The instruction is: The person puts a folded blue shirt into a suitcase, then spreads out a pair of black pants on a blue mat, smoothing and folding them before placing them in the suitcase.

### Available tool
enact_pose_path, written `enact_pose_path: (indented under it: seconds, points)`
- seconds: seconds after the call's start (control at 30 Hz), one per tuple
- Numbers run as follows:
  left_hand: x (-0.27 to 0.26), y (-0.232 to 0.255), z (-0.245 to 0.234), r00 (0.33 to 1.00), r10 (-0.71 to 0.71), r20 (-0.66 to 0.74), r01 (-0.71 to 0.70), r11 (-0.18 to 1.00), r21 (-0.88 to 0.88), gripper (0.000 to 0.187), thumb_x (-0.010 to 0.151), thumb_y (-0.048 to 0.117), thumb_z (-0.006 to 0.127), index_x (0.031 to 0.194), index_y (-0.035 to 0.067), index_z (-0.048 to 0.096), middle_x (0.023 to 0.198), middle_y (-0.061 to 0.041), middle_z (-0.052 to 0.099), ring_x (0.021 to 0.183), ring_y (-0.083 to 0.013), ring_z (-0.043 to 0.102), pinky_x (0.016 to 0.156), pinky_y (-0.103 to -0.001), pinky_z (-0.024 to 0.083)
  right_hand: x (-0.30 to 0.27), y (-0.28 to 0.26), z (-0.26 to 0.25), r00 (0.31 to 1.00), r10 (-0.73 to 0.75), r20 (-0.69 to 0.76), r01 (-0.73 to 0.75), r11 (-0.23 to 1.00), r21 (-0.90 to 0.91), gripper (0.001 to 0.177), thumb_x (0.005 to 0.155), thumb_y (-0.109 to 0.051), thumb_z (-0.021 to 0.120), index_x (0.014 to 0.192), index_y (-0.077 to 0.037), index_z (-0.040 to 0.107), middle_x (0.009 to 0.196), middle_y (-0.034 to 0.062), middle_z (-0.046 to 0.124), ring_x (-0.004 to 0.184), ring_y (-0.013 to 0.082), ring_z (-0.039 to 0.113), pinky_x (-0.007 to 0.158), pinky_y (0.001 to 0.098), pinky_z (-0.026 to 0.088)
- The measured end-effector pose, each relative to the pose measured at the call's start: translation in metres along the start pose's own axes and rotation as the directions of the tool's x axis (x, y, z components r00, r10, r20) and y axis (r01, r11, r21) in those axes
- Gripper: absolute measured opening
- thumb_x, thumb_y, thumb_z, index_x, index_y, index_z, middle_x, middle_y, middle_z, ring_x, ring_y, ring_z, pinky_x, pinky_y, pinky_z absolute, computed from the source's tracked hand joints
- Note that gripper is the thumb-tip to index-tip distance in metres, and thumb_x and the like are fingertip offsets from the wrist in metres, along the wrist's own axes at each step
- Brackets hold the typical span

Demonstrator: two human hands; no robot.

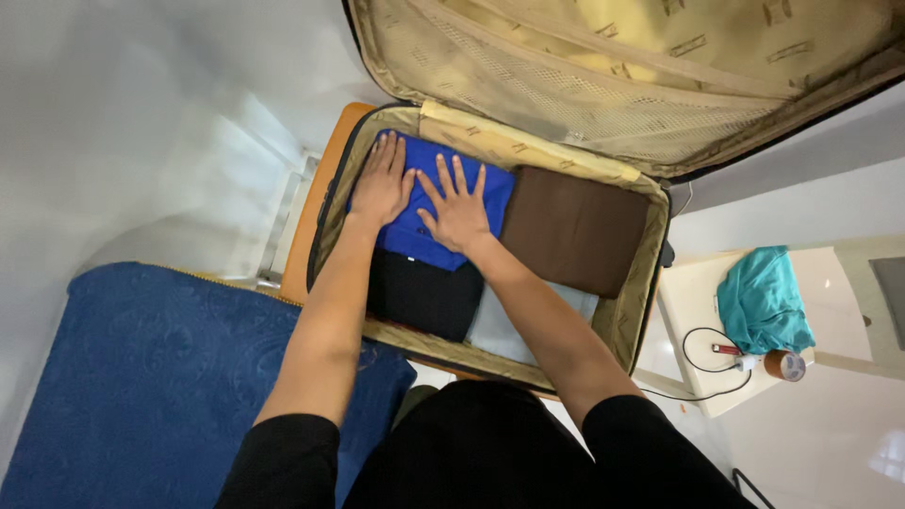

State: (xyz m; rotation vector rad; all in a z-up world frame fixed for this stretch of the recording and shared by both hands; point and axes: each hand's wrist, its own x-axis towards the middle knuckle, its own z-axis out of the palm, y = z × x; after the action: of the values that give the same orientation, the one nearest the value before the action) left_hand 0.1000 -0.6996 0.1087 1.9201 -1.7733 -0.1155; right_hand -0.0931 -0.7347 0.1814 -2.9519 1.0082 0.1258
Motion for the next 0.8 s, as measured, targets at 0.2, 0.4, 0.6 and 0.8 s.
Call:
enact_pose_path:
  seconds: [0.2, 0.4, 0.6, 0.8]
  points:
    - [-0.001, -0.003, 0.004, 1.0, -0.02, 0.015, 0.02, 1.0, -0.001, 0.065, 0.104, 0.032, 0.05, 0.154, -0.008, 0.037, 0.161, -0.03, 0.035, 0.15, -0.043, 0.033, 0.126, -0.047, 0.024, 0.003, 0.002, 0.013, 1.0, -0.001, -0.014, 0.001, 1.0, 0.01, 0.074, 0.099, -0.059, 0.046, 0.162, -0.026, 0.027, 0.17, 0.0191, 0.013, 0.156, 0.0425, 0.011, 0.116, 0.075, 0.003]
    - [0.001, 0.012, -0.013, 1.0, -0.022, 0.021, 0.022, 1.0, 0.013, 0.065, 0.105, 0.035, 0.052, 0.152, -0.009, 0.039, 0.158, -0.031, 0.038, 0.149, -0.044, 0.035, 0.123, -0.052, 0.023, -0.037, 0.005, -0.001, 0.979, -0.031, -0.204, 0.042, 0.998, 0.049, 0.074, 0.098, -0.052, 0.05, 0.16, -0.013, 0.037, 0.165, 0.029, 0.023, 0.154, 0.0445, 0.018, 0.12, 0.0703, 0.006]
    - [0.0, 0.073, -0.028, 0.989, 0.144, 0.023, -0.144, 0.989, 0.017, 0.062, 0.101, 0.037, 0.054, 0.151, 0.0, 0.047, 0.156, -0.025, 0.044, 0.148, -0.043, 0.037, 0.124, -0.054, 0.02, -0.111, 0.016, -0.04, 0.952, 0.034, 0.304, 0.001, 0.994, -0.112, 0.048, 0.108, -0.038, 0.046, 0.138, -0.002, 0.058, 0.144, 0.0243, 0.054, 0.151, 0.0427, 0.034, 0.125, 0.0756, 0.002]
    - [-0.003, 0.144, 0.008, 0.907, 0.391, 0.159, -0.399, 0.917, 0.018, 0.062, 0.098, 0.037, 0.054, 0.147, -0.001, 0.05, 0.156, -0.021, 0.045, 0.151, -0.0379, 0.033, 0.126, -0.054, 0.015, -0.128, 0.03, -0.032, 0.99, -0.141, -0.004, 0.14, 0.985, -0.104, 0.058, 0.092, -0.041, 0.059, 0.13, 0.003, 0.062, 0.138, 0.0252, 0.055, 0.143, 0.0392, 0.035, 0.115, 0.076, 0.005]
